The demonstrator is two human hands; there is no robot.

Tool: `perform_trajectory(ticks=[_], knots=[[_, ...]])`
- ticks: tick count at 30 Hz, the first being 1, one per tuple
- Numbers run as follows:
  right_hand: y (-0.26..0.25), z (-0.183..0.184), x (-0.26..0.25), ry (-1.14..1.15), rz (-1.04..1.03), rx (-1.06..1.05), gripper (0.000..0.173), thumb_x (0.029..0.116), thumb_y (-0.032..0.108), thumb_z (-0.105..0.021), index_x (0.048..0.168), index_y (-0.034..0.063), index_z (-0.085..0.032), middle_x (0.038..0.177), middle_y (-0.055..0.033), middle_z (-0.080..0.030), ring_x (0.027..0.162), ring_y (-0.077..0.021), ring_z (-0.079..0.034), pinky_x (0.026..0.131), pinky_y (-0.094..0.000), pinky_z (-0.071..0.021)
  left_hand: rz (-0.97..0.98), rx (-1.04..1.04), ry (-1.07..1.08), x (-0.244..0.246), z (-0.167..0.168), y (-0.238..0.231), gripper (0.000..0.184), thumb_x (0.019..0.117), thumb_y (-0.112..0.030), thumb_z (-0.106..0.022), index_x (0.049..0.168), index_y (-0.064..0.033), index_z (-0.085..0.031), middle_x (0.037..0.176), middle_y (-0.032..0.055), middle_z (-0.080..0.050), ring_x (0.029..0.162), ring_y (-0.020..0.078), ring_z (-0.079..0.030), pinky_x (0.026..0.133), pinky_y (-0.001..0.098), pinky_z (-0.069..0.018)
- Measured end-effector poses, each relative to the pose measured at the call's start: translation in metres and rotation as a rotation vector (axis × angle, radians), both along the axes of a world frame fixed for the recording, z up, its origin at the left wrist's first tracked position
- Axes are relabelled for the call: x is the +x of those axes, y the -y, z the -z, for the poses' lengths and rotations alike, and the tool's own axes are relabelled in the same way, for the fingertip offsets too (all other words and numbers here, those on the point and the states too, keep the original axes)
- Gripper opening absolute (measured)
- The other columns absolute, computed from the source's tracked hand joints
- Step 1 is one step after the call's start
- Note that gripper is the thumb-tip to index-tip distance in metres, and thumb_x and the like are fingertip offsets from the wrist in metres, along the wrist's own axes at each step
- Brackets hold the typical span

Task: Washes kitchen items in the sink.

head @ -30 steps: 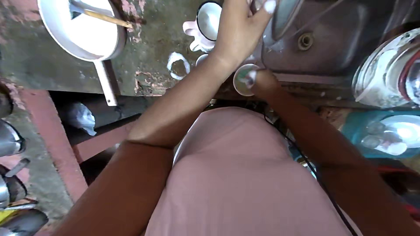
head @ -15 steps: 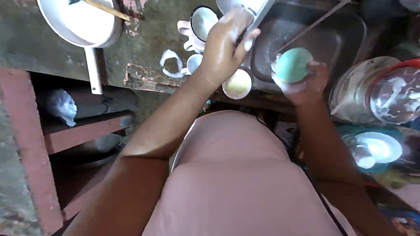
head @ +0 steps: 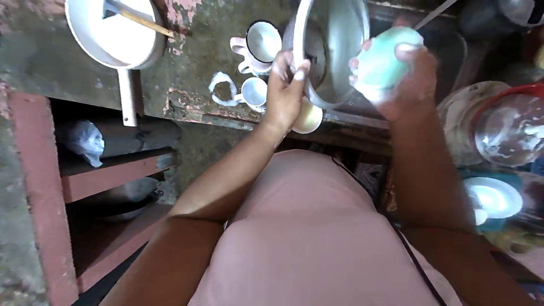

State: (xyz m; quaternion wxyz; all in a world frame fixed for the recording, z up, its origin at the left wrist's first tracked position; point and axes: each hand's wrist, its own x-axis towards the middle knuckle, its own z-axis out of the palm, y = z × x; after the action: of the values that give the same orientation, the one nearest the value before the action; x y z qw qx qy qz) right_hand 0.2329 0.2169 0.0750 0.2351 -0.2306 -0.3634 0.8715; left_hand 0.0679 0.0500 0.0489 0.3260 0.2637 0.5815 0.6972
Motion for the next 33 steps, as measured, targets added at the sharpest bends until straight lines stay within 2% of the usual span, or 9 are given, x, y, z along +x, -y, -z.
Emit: perform_trajectory(ticks=[2, 7, 10, 16, 21, 24, 27, 31, 33], knots=[[-0.003, -0.008, -0.021, 0.019, 0.016, 0.082, 0.041, 0.1069, 0.022, -0.037, 0.148, 0.0204, -0.034, 0.112, -0.0144, -0.064, 0.099, -0.034, -0.069, 0.085, -0.0542, -0.0605, -0.007, -0.029, 0.184, 0.003, 0.003, 0.004, 0.013, 0.1084, -0.017, -0.051, 0.114, -0.0048, -0.049, 0.099, 0.0115, -0.061, 0.09, 0.0235, -0.066, 0.08, 0.0456, -0.0612], [0.006, -0.003, -0.071, 0.165, 0.073, 0.205, 0.045, 0.1136, 0.039, -0.019, 0.102, 0.0136, -0.054, 0.077, -0.0038, -0.058, 0.067, -0.0199, -0.064, 0.059, -0.0376, -0.0596, -0.004, -0.057, 0.398, 0.006, 0.009, 0.012, 0.013, 0.1084, -0.02, -0.051, 0.112, -0.0071, -0.05, 0.101, 0.0115, -0.062, 0.091, 0.0237, -0.066, 0.081, 0.0456, -0.0605], [0.014, 0.007, -0.093, 0.272, 0.165, 0.288, 0.046, 0.1136, 0.04, -0.023, 0.093, 0.0122, -0.053, 0.075, -0.0034, -0.055, 0.066, -0.0183, -0.059, 0.06, -0.0371, -0.0566, -0.005, -0.011, 0.537, -0.002, 0.007, 0.015, 0.015, 0.1092, -0.018, -0.049, 0.119, -0.006, -0.048, 0.112, 0.0142, -0.063, 0.103, 0.0252, -0.067, 0.089, 0.046, -0.0596], [0.022, 0.0, -0.118, 0.319, 0.252, 0.621, 0.033, 0.1126, 0.024, -0.033, 0.09, 0.0087, -0.053, 0.071, -0.0026, -0.057, 0.064, -0.0168, -0.061, 0.064, -0.0392, -0.0593, -0.002, 0.022, 0.567, -0.026, 0.006, 0.024, 0.014, 0.1096, -0.018, -0.047, 0.118, -0.006, -0.047, 0.115, 0.0148, -0.063, 0.107, 0.0264, -0.066, 0.094, 0.0485, -0.0581], [0.034, -0.032, -0.136, 0.238, 0.344, 0.635, 0.025, 0.109, 0.01, -0.037, 0.088, 0.0077, -0.051, 0.067, -0.0012, -0.055, 0.063, -0.0139, -0.061, 0.068, -0.0373, -0.0604, 0.002, 0.034, 0.584, -0.04, 0.001, 0.03, 0.018, 0.1104, -0.017, -0.045, 0.123, -0.0047, -0.046, 0.116, 0.0167, -0.064, 0.107, 0.0289, -0.068, 0.093, 0.0504, -0.059], [0.029, -0.013, -0.142, 0.475, 0.227, 0.692, 0.023, 0.1103, 0.021, -0.042, 0.105, 0.0033, -0.057, 0.083, -0.0046, -0.061, 0.075, -0.0149, -0.064, 0.074, -0.0371, -0.0595, 0.012, 0.05, 0.578, -0.043, -0.001, 0.03, 0.016, 0.1103, -0.016, -0.045, 0.122, -0.0056, -0.045, 0.116, 0.0158, -0.064, 0.107, 0.0282, -0.068, 0.092, 0.0501, -0.0597], [0.024, 0.002, -0.138, 0.571, 0.057, 0.372, 0.031, 0.1105, 0.036, -0.043, 0.118, 0.0107, -0.059, 0.088, -0.0022, -0.063, 0.077, -0.0145, -0.064, 0.07, -0.0355, -0.0586, 0.003, 0.021, 0.515, -0.042, 0.003, 0.029, 0.012, 0.1092, -0.017, -0.048, 0.115, -0.0073, -0.046, 0.109, 0.0124, -0.063, 0.1, 0.0238, -0.067, 0.086, 0.0455, -0.0602], [-0.003, 0.006, -0.11, 0.024, 0.096, -0.364, 0.042, 0.1092, 0.042, -0.027, 0.091, 0.0137, -0.052, 0.067, -0.0016, -0.054, 0.058, -0.012, -0.057, 0.057, -0.0287, -0.0545, -0.017, -0.011, 0.518, -0.035, 0.012, 0.024, 0.012, 0.1086, -0.018, -0.05, 0.114, -0.0072, -0.047, 0.107, 0.0123, -0.063, 0.097, 0.0236, -0.067, 0.084, 0.0443, -0.0601], [-0.025, 0.018, -0.089, -0.259, 0.068, -0.668, 0.051, 0.1003, 0.057, -0.03, 0.096, 0.0112, -0.05, 0.075, -0.0036, -0.053, 0.065, -0.0141, -0.058, 0.066, -0.0331, -0.0566, -0.011, -0.033, 0.533, -0.028, 0.016, 0.019, 0.012, 0.1086, -0.018, -0.05, 0.113, -0.0077, -0.046, 0.104, 0.0118, -0.063, 0.095, 0.0226, -0.067, 0.083, 0.0429, -0.0601]])
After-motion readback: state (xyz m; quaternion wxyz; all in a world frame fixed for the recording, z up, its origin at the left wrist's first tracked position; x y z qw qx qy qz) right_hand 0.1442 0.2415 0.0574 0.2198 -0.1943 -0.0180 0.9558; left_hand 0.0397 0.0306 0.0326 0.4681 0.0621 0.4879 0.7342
